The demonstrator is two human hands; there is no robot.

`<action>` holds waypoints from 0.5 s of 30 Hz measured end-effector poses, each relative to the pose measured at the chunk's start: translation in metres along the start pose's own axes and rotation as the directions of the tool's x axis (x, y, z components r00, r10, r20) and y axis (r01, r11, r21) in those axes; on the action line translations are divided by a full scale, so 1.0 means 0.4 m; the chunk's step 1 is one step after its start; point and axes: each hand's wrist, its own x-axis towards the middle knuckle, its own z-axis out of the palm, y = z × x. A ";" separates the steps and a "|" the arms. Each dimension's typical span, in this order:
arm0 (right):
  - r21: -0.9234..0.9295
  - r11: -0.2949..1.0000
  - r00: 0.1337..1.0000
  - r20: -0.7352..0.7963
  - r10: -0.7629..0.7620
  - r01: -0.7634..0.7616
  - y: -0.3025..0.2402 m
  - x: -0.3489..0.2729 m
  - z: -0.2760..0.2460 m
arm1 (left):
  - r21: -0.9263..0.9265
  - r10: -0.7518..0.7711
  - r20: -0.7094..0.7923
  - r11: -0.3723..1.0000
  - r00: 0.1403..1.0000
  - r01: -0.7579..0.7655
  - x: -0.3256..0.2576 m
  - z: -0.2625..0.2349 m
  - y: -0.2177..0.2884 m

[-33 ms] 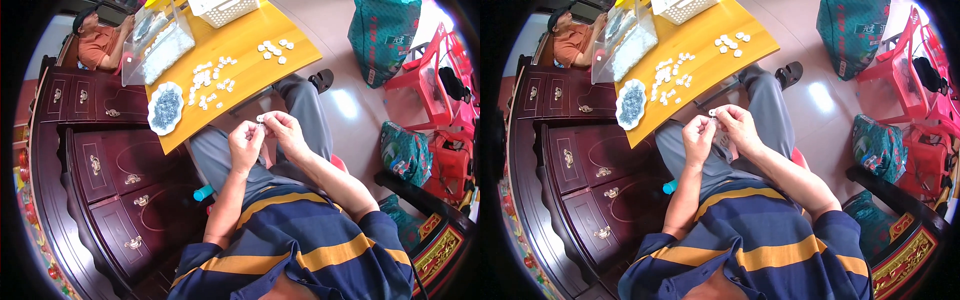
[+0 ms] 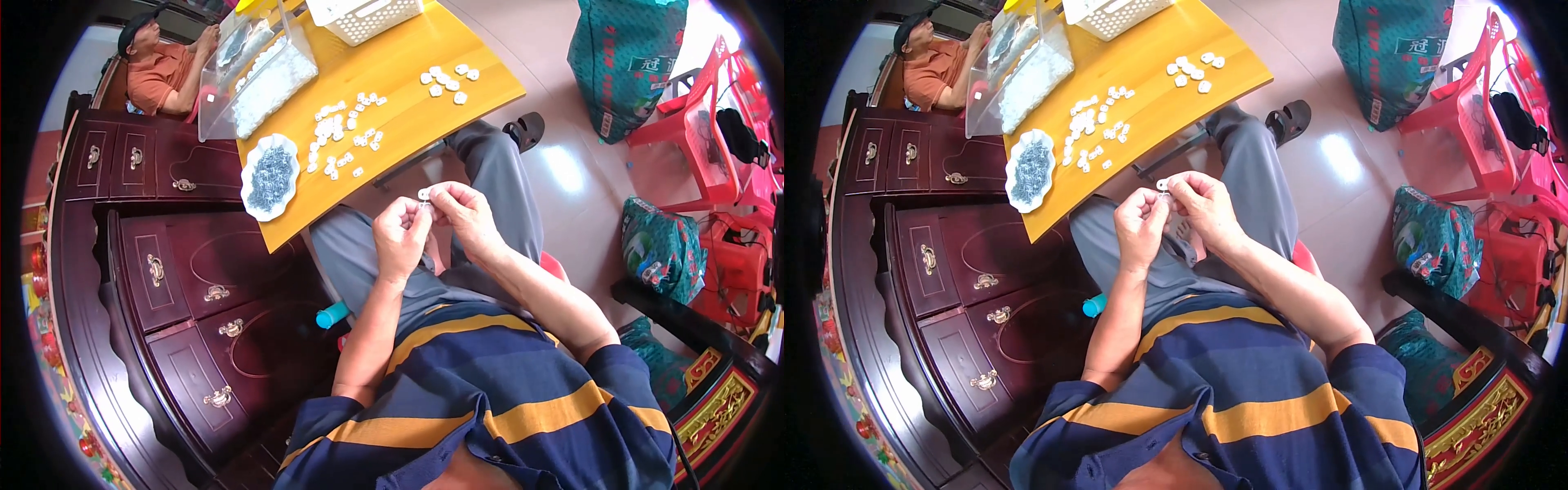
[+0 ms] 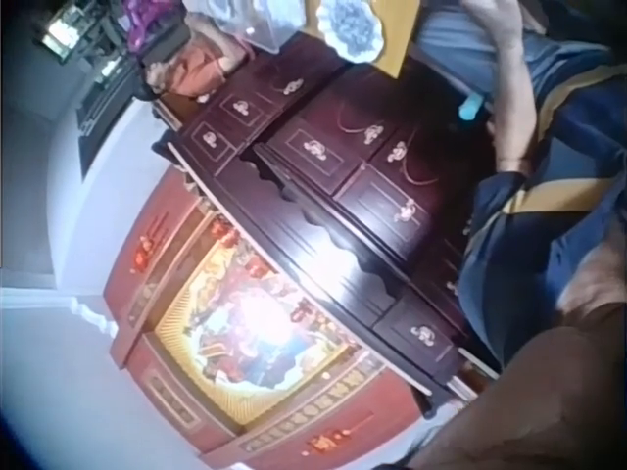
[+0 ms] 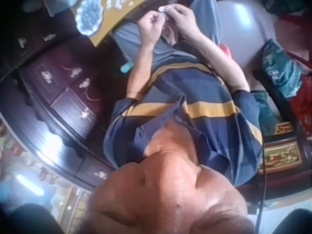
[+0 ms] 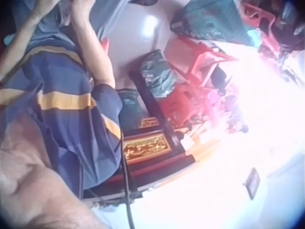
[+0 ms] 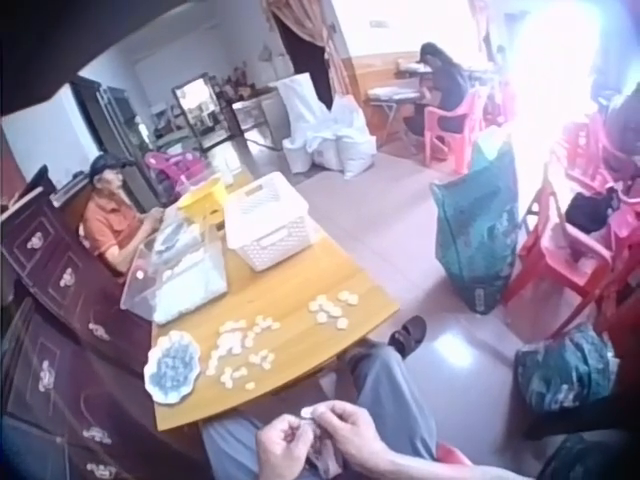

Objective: The person assembles small plastic components by inserting metal pins into them by hand and sets the assembled pieces on the table.

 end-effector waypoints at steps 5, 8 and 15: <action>-0.011 1.000 1.000 0.013 0.006 -0.005 0.000 0.000 0.001 | -0.008 0.008 -0.002 1.000 1.000 -0.008 0.003 -0.003 -0.001; -0.016 1.000 1.000 -0.004 0.003 -0.003 0.003 0.001 0.000 | 0.003 0.018 -0.008 1.000 1.000 -0.018 0.004 -0.005 -0.005; -0.069 0.998 1.000 0.004 0.008 -0.008 -0.007 0.000 0.003 | 0.112 0.022 0.029 0.993 0.999 -0.025 0.007 -0.023 -0.001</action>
